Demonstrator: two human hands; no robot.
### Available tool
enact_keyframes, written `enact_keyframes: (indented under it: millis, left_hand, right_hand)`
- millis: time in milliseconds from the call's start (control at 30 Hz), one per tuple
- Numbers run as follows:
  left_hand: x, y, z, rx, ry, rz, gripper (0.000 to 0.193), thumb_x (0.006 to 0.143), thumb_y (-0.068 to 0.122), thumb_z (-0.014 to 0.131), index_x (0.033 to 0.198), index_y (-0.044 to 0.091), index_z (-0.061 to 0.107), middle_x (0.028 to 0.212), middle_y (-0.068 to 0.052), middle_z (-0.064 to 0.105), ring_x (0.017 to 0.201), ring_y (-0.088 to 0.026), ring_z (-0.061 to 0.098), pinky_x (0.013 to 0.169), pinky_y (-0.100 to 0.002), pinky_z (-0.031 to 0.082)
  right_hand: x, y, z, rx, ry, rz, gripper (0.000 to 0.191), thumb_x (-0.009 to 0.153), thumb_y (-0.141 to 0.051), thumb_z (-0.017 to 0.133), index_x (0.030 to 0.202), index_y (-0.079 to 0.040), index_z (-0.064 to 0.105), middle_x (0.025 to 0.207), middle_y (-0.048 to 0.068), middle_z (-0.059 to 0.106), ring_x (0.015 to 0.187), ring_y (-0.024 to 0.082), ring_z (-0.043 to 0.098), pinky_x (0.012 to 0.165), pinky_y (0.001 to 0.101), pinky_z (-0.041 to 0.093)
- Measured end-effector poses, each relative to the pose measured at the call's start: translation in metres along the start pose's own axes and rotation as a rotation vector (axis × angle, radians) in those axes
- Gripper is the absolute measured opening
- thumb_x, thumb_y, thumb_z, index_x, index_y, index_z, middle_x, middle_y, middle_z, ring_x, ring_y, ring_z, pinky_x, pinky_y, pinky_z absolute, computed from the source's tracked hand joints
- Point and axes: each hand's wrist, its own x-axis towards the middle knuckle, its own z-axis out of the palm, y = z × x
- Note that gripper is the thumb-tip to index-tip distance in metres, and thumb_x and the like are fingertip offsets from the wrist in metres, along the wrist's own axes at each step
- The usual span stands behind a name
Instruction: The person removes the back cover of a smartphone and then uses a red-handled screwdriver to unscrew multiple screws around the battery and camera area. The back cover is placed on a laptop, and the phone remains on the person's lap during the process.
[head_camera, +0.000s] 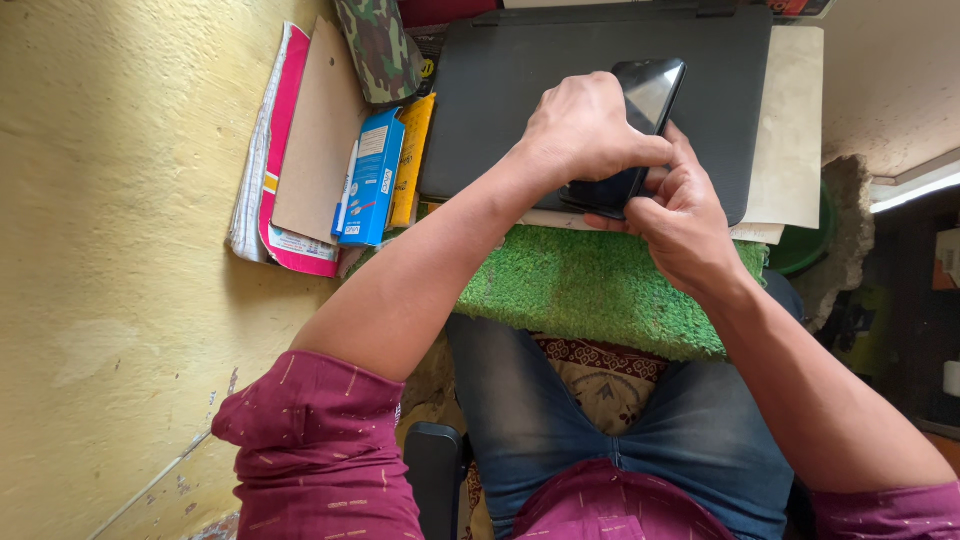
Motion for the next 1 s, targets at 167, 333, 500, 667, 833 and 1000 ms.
enact_keyframes:
  millis: [167, 333, 500, 667, 833, 1000]
  left_hand:
    - [-0.002, 0.004, 0.002, 0.001, 0.007, -0.032, 0.085, 0.052, 0.060, 0.080, 0.104, -0.006, 0.068, 0.095, -0.018, 0.076, 0.091, -0.030, 0.077, 0.082, -0.037, 0.062]
    - [-0.002, 0.005, 0.002, 0.029, -0.001, -0.052, 0.103, 0.055, 0.065, 0.081, 0.118, -0.012, 0.058, 0.106, -0.022, 0.073, 0.100, -0.033, 0.075, 0.087, -0.038, 0.060]
    - [-0.001, 0.004, 0.003, 0.018, 0.001, -0.050, 0.089, 0.056, 0.060, 0.080, 0.110, -0.009, 0.064, 0.098, -0.020, 0.075, 0.094, -0.031, 0.076, 0.083, -0.038, 0.062]
    - [0.000, 0.001, 0.004, 0.005, -0.040, -0.066, 0.068, 0.059, 0.059, 0.075, 0.092, 0.000, 0.076, 0.090, -0.016, 0.077, 0.087, -0.029, 0.078, 0.079, -0.038, 0.063]
    - [-0.005, -0.009, 0.004, 0.038, -0.047, -0.003, 0.070, 0.066, 0.062, 0.072, 0.097, -0.001, 0.076, 0.094, -0.019, 0.078, 0.091, -0.031, 0.078, 0.083, -0.038, 0.062]
    - [-0.038, -0.036, 0.019, -0.454, 0.177, -0.014, 0.083, 0.076, 0.051, 0.075, 0.132, -0.006, 0.056, 0.109, -0.022, 0.076, 0.100, -0.028, 0.076, 0.084, -0.036, 0.061]
  right_hand:
    - [0.000, -0.002, 0.002, -0.035, 0.006, -0.004, 0.098, 0.089, 0.011, 0.046, 0.166, -0.005, -0.011, 0.134, 0.020, 0.058, 0.117, 0.026, 0.068, 0.095, 0.0446, 0.067]
    - [-0.002, -0.005, 0.003, 0.019, -0.055, 0.008, 0.106, 0.084, 0.014, 0.047, 0.166, -0.009, -0.016, 0.137, 0.020, 0.054, 0.121, 0.027, 0.066, 0.098, 0.0467, 0.065]
    - [-0.002, -0.001, 0.006, 0.070, -0.028, 0.025, 0.109, 0.085, 0.016, 0.049, 0.164, -0.013, -0.020, 0.138, 0.020, 0.053, 0.118, 0.028, 0.067, 0.099, 0.0482, 0.064]
    - [-0.004, 0.004, 0.002, 0.161, -0.116, -0.022, 0.108, 0.090, 0.015, 0.053, 0.168, -0.013, -0.016, 0.143, 0.018, 0.050, 0.122, 0.026, 0.065, 0.104, 0.0483, 0.060]
    - [-0.004, 0.010, -0.009, 0.184, -0.138, 0.020, 0.109, 0.089, 0.017, 0.053, 0.168, -0.014, -0.015, 0.144, 0.021, 0.050, 0.122, 0.025, 0.064, 0.109, 0.0500, 0.059]
    - [-0.007, 0.007, -0.035, 0.295, -0.247, 0.031, 0.109, 0.089, 0.017, 0.052, 0.173, -0.012, -0.010, 0.147, 0.025, 0.051, 0.125, 0.028, 0.065, 0.110, 0.0500, 0.057]
